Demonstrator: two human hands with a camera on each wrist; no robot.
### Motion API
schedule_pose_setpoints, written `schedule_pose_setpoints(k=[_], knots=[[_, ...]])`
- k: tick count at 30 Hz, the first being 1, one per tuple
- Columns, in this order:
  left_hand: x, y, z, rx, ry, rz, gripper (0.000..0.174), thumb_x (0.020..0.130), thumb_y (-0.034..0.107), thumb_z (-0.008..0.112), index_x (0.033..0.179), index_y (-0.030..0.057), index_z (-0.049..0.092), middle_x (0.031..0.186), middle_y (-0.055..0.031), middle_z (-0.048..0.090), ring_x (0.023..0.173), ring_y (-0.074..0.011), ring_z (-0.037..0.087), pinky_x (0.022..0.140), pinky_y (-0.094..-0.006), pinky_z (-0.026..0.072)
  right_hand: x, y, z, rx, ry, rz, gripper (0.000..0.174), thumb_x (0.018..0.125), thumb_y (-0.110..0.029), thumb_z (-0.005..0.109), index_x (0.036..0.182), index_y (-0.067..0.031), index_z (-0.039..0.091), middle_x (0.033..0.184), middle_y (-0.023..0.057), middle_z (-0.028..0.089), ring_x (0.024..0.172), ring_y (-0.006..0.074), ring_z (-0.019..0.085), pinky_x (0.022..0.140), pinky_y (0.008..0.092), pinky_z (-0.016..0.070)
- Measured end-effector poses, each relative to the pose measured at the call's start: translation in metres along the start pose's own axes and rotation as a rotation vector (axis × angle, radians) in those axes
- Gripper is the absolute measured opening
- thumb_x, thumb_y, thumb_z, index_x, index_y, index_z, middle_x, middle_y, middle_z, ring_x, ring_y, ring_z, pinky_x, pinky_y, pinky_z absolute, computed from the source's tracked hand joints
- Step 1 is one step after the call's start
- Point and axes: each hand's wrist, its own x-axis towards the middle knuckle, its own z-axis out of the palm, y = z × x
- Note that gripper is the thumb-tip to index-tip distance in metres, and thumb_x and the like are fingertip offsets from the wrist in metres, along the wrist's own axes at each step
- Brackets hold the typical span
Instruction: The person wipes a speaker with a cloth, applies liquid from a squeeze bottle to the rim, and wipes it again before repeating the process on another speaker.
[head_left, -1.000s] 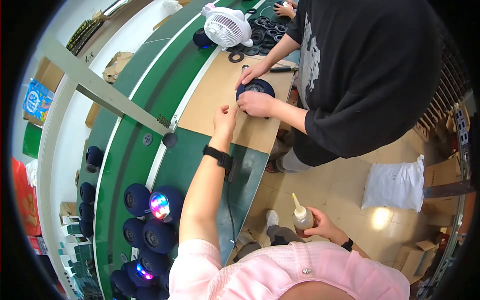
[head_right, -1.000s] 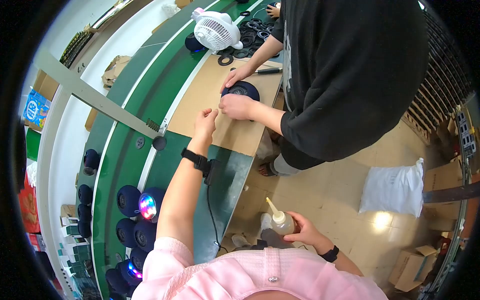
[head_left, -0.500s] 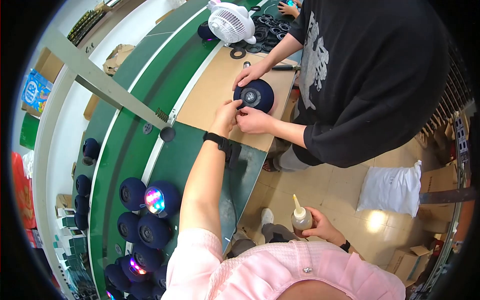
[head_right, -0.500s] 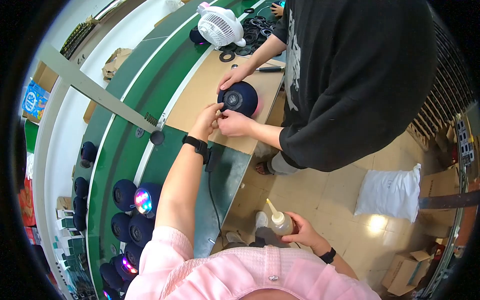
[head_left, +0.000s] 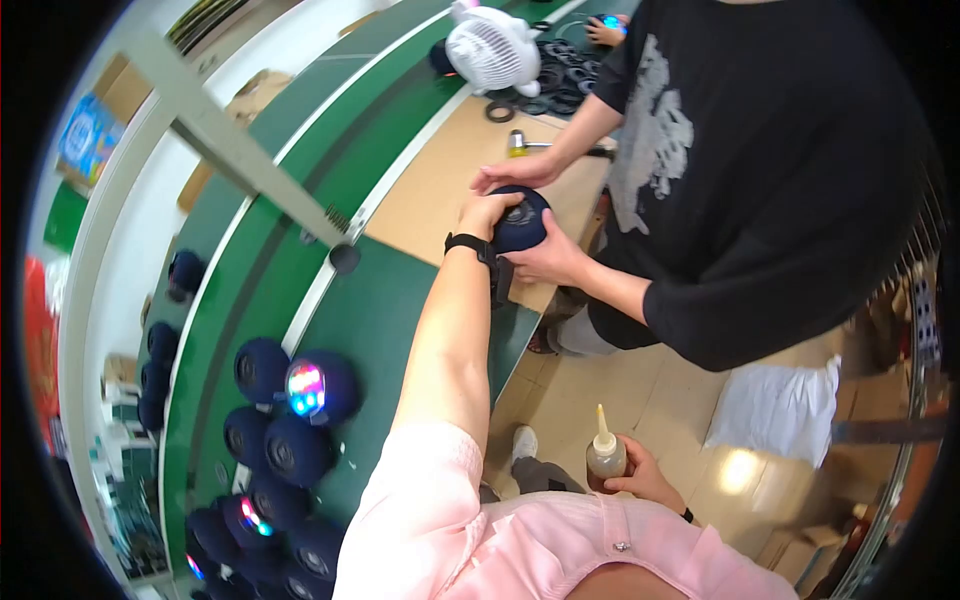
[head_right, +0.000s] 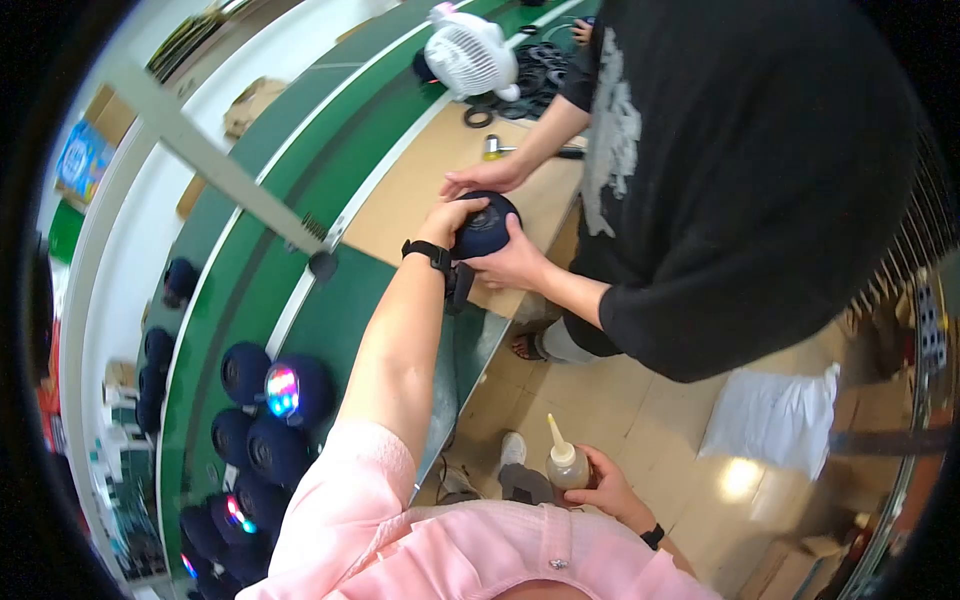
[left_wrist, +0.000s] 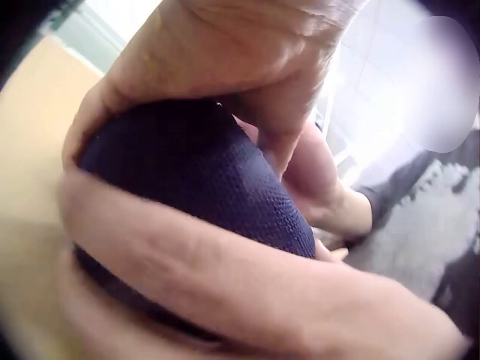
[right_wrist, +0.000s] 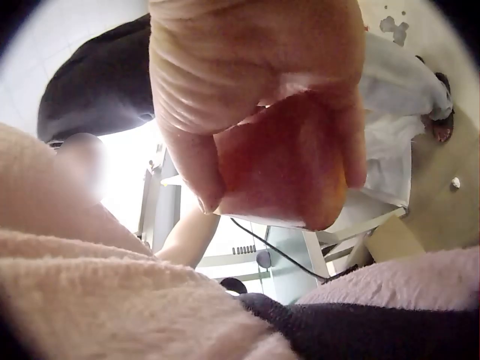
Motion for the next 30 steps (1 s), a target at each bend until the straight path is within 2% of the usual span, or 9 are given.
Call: schedule_pose_setpoints(k=[5, 7, 10, 19, 23, 25, 26, 27, 30], knots=[[-0.152, 0.087, -0.034, 0.044, -0.133, -0.282, 0.054, 0.072, 0.016, 0.077, 0.119, 0.0026, 0.053, 0.104, -0.0099, 0.063, 0.085, -0.0194, 0.063, 0.072, -0.0308, 0.0526, 0.001, -0.001, -0.001, -0.029, -0.033, 0.063, 0.084, 0.063, -0.009, 0.083, 0.133, -0.0036, 0.038, 0.123, 0.0058, 0.051, 0.114, 0.0192, 0.05, 0.097, 0.0337, 0.0399], [-0.141, 0.018, -0.075, 0.104, -0.038, -0.212, 0.058, 0.069, 0.022, 0.08, 0.117, 0.002, 0.054, 0.105, -0.0113, 0.063, 0.088, -0.0207, 0.062, 0.075, -0.0318, 0.051, 0.012, -0.008, 0.0, 0.007, -0.054, -0.025, 0.086, 0.061, -0.011, 0.084, 0.133, -0.0024, 0.037, 0.124, 0.0071, 0.051, 0.116, 0.0198, 0.049, 0.098, 0.034, 0.0394], [-0.229, 0.004, -0.107, 0.429, 0.275, -0.008, 0.063, 0.067, 0.024, 0.081, 0.117, -0.0013, 0.052, 0.104, -0.0185, 0.061, 0.092, -0.0241, 0.061, 0.075, -0.0335, 0.0519, 0.028, -0.019, 0.006, -0.032, -0.166, -0.022, 0.089, 0.061, -0.012, 0.084, 0.135, -0.0015, 0.035, 0.125, 0.0084, 0.05, 0.117, 0.0207, 0.048, 0.1, 0.0351, 0.0371], [-0.398, -0.036, -0.166, 0.288, 0.555, -0.295, 0.065, 0.076, 0.036, 0.074, 0.123, 0.002, 0.045, 0.106, -0.0162, 0.058, 0.09, -0.0202, 0.06, 0.072, -0.0319, 0.0507, 0.092, -0.037, 0.079, -0.009, -0.668, 0.106, 0.104, 0.058, -0.03, 0.087, 0.139, -0.0033, 0.026, 0.129, 0.0079, 0.046, 0.12, 0.0184, 0.045, 0.102, 0.0345, 0.0352], [-0.424, -0.029, -0.167, 0.433, 0.604, -0.394, 0.062, 0.076, 0.046, 0.07, 0.115, 0.0016, 0.051, 0.103, -0.0162, 0.06, 0.087, -0.022, 0.061, 0.072, -0.0329, 0.0494, 0.092, -0.061, 0.122, -0.01, -0.696, 0.085, 0.099, 0.06, -0.02, 0.084, 0.139, -0.0034, 0.027, 0.133, 0.0077, 0.043, 0.122, 0.0187, 0.043, 0.103, 0.0338, 0.0339], [-0.428, -0.022, -0.173, 0.735, 0.55, -0.348, 0.066, 0.077, 0.051, 0.065, 0.114, -0.0018, 0.052, 0.109, -0.0204, 0.059, 0.097, -0.0313, 0.059, 0.085, -0.0372, 0.0459, 0.093, -0.067, 0.131, 0.026, -0.729, 0.03, 0.098, 0.06, -0.018, 0.084, 0.139, -0.004, 0.028, 0.133, 0.0083, 0.043, 0.122, 0.0199, 0.044, 0.103, 0.0361, 0.035], [-0.429, -0.024, -0.167, 0.795, 0.683, -0.008, 0.049, 0.076, 0.039, 0.069, 0.106, 0.0011, 0.059, 0.102, -0.016, 0.062, 0.097, -0.0316, 0.058, 0.085, -0.0383, 0.0455, 0.092, -0.066, 0.135, 0.057, -0.766, -0.025, 0.097, 0.06, -0.017, 0.084, 0.139, -0.0045, 0.029, 0.133, 0.0089, 0.043, 0.121, 0.0211, 0.045, 0.103, 0.0384, 0.0361], [-0.427, -0.02, -0.168, 0.793, 0.677, -0.005, 0.049, 0.076, 0.039, 0.069, 0.106, 0.0011, 0.059, 0.102, -0.016, 0.062, 0.097, -0.0316, 0.058, 0.085, -0.0383, 0.0455, 0.091, -0.063, 0.136, 0.055, -0.761, -0.028, 0.097, 0.06, -0.017, 0.084, 0.139, -0.0045, 0.029, 0.133, 0.0089, 0.043, 0.121, 0.0211, 0.045, 0.103, 0.0384, 0.0361], [-0.416, 0.001, -0.167, 1.061, 0.421, 0.551, 0.029, 0.068, 0.011, 0.073, 0.096, 0.0047, 0.066, 0.096, -0.0111, 0.064, 0.091, -0.0294, 0.06, 0.079, -0.0378, 0.0483, 0.085, -0.055, 0.14, 0.281, -0.746, 0.079, 0.097, 0.059, -0.018, 0.084, 0.138, -0.0067, 0.03, 0.13, 0.0104, 0.045, 0.118, 0.0254, 0.048, 0.099, 0.0458, 0.0406]])
